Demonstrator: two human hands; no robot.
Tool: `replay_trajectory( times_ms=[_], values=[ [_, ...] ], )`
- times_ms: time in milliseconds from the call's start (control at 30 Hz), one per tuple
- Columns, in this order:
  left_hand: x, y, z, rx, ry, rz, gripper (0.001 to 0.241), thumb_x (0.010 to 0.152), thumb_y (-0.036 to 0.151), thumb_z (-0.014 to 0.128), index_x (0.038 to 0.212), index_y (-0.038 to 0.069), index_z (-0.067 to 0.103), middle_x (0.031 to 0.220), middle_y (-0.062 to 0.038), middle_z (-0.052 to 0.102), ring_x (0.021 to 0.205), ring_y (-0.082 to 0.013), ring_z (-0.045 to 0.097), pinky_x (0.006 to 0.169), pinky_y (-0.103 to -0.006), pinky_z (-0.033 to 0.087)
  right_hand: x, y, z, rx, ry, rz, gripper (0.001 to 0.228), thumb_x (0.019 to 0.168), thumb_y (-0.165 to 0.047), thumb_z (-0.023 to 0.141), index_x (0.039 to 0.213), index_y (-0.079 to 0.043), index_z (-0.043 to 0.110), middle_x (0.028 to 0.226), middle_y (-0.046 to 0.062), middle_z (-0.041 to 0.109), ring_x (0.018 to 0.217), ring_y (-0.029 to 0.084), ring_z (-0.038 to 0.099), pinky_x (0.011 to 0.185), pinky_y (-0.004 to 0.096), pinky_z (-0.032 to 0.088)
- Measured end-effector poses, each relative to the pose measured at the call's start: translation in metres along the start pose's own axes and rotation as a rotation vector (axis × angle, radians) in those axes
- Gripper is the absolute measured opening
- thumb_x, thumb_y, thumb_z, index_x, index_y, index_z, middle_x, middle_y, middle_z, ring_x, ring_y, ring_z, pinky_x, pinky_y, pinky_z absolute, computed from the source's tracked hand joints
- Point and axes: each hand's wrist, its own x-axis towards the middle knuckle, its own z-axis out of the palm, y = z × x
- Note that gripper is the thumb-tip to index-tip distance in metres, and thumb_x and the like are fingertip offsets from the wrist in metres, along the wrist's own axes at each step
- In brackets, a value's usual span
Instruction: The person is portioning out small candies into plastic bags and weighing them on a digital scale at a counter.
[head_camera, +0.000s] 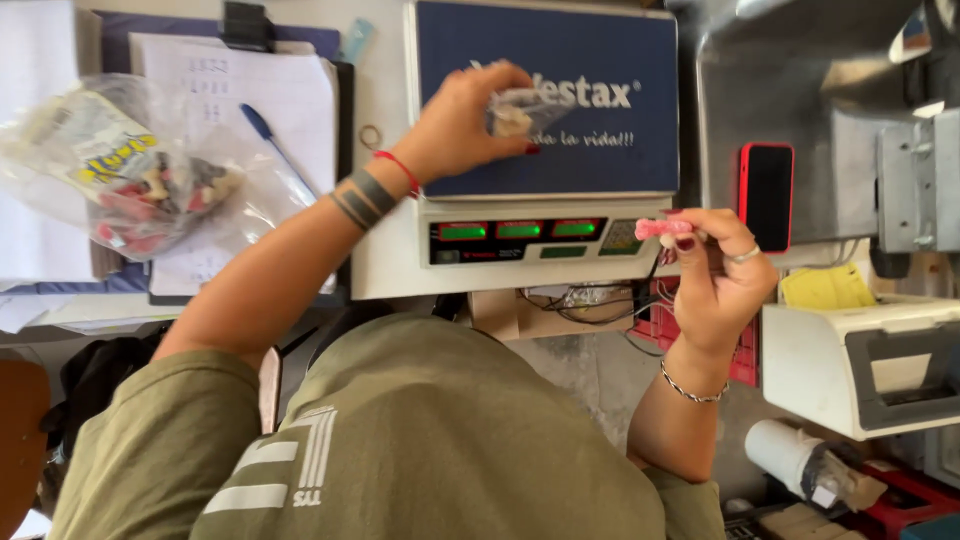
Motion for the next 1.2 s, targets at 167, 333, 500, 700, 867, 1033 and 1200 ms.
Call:
replay_trajectory(
  times_ms=[167,333,500,700,867,1033,1200],
  values=[
    [0.001,0.027,-0.021,0.01,-0.028,0.086,0.069,0.078,0.002,0.094,0.133,0.004,0.052,0.127,-0.014,0.063,0.116,-0.0291,0.062,0.102,-0.04,0.051,0.0,0.022,-0.01,0.047,-0.045,-0.013,0.021,0.11,-0.014,0.062,0.112,0.006,0.066,0.095,0.018,0.069,0.078,0.019,0.061,0.073,0.027,0.051],
    [-0.016,0.046,-0.032,0.239,-0.029,-0.001,0.082,0.082,0.026,0.099,0.142,0.001,0.048,0.137,-0.02,0.056,0.125,-0.0363,0.052,0.104,-0.0444,0.042,0.003,0.035,-0.013,0.18,-0.109,0.036,0.019,0.111,-0.012,0.059,0.111,0.006,0.063,0.099,0.023,0.072,0.085,0.024,0.071,0.067,0.025,0.052],
    [-0.033,0.089,-0.046,0.396,-0.027,0.188,0.062,0.083,0.003,0.094,0.129,0.007,0.053,0.134,-0.016,0.056,0.115,-0.0386,0.051,0.091,-0.0463,0.039,0.006,0.056,-0.021,0.134,-0.141,0.043,0.016,0.108,-0.011,0.069,0.112,0.005,0.069,0.088,0.01,0.063,0.074,0.013,0.05,0.069,0.024,0.041],
    [-0.048,0.101,-0.055,0.491,0.129,0.268,0.027,0.109,0.012,0.084,0.117,0.004,0.06,0.113,-0.012,0.066,0.088,-0.0318,0.053,0.077,-0.0432,0.038,0.014,0.057,-0.019,0.162,-0.223,-0.039,0.008,0.108,0.0,0.068,0.112,0.006,0.067,0.1,0.015,0.066,0.084,0.017,0.053,0.073,0.025,0.046],
    [-0.05,0.102,-0.059,0.462,0.122,0.247,0.008,0.115,0.008,0.072,0.111,0.004,0.067,0.107,-0.011,0.067,0.088,-0.0314,0.059,0.077,-0.0415,0.041,0.024,0.045,-0.012,0.137,-0.249,-0.067,0.01,0.109,-0.002,0.067,0.111,0.008,0.067,0.102,0.02,0.065,0.081,0.018,0.052,0.071,0.026,0.047],
    [-0.046,0.093,-0.046,0.345,0.185,0.214,0.03,0.105,0.013,0.085,0.125,0.001,0.067,0.123,-0.015,0.073,0.11,-0.0343,0.07,0.094,-0.0431,0.049,0.024,0.044,-0.007,0.146,-0.247,-0.071,0.01,0.108,-0.005,0.068,0.11,0.005,0.066,0.101,0.018,0.067,0.079,0.017,0.055,0.073,0.025,0.048],
    [-0.021,0.041,-0.016,0.368,0.219,0.153,0.007,0.102,0.01,0.074,0.096,0.008,0.076,0.091,-0.002,0.074,0.078,-0.0203,0.065,0.065,-0.0352,0.047,0.028,0.043,-0.003,0.208,-0.209,0.055,0.018,0.111,-0.014,0.062,0.108,0.004,0.064,0.096,0.025,0.071,0.092,0.032,0.077,0.063,0.025,0.054]
  ],
)
